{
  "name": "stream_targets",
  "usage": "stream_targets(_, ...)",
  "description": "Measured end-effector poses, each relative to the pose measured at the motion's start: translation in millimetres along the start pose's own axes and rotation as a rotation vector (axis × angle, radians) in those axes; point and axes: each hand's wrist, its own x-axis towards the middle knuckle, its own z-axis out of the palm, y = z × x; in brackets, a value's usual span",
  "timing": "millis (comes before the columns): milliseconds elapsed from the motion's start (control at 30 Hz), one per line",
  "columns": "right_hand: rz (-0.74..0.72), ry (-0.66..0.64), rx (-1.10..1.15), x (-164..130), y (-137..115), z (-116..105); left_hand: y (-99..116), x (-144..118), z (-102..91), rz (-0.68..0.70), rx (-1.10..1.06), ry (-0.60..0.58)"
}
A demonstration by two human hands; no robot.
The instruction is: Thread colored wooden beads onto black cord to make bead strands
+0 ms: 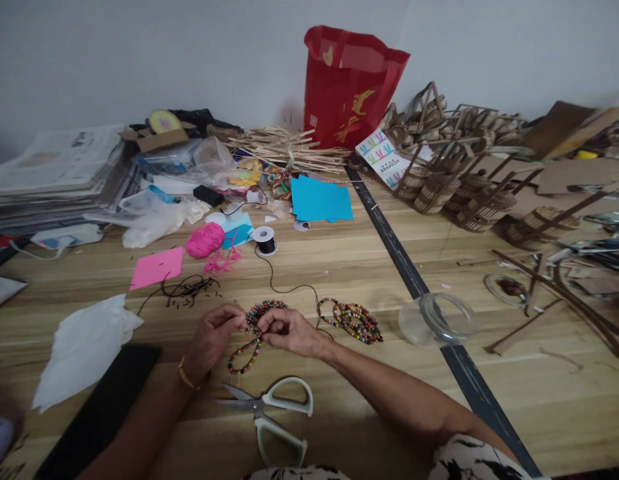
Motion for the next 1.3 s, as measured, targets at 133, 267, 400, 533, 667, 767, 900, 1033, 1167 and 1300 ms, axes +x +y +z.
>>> stream_targets(133,0.016,0.013,0.044,0.3,0.4,0.2,0.0,-0.1,0.8,-0.034,-0.062,0.057)
stream_targets(267,0.064,0.012,0.075,-0.3,0.0,0.1,-0.7,-1.1,1.1,-0.058,-0.066,0.027)
stream_targets(400,0.071,0.029,0.095,-0.3,1.7,0.5,-1.3,-1.5,0.3,-0.048,-0.005,-0.046)
stream_targets(533,0.062,0.056,0.150,0.2,2.4,0.5,-0.1,-0.8,-0.2,-0.042,0.037,-0.067)
stream_targets(667,0.012,0.103,0.103,-0.5,-0.4,-0.8,1.8,-0.5,0.0,-0.045,0.061,-0.051)
stream_targets(767,-0.033,0.141,0.015,-1.8,-1.4,-1.1,3.8,-1.4,1.0,-0.055,0.085,-0.060)
stream_targets(900,-0.153,0.199,-0.134,-2.5,0.1,-0.1,6.4,-2.6,3.9,-0.070,0.123,-0.098)
stream_targets(1033,-0.216,0.211,-0.258,-1.9,2.2,0.4,7.0,-2.4,6.0,-0.069,0.140,-0.113)
stream_targets(1167,-0.297,0.185,-0.354,-2.6,3.1,0.9,5.3,-2.0,5.1,-0.057,0.168,-0.119)
stream_targets(1300,-0.364,0.217,-0.405,-4.3,4.4,1.3,-0.1,-2.6,3.1,-0.056,0.175,-0.147)
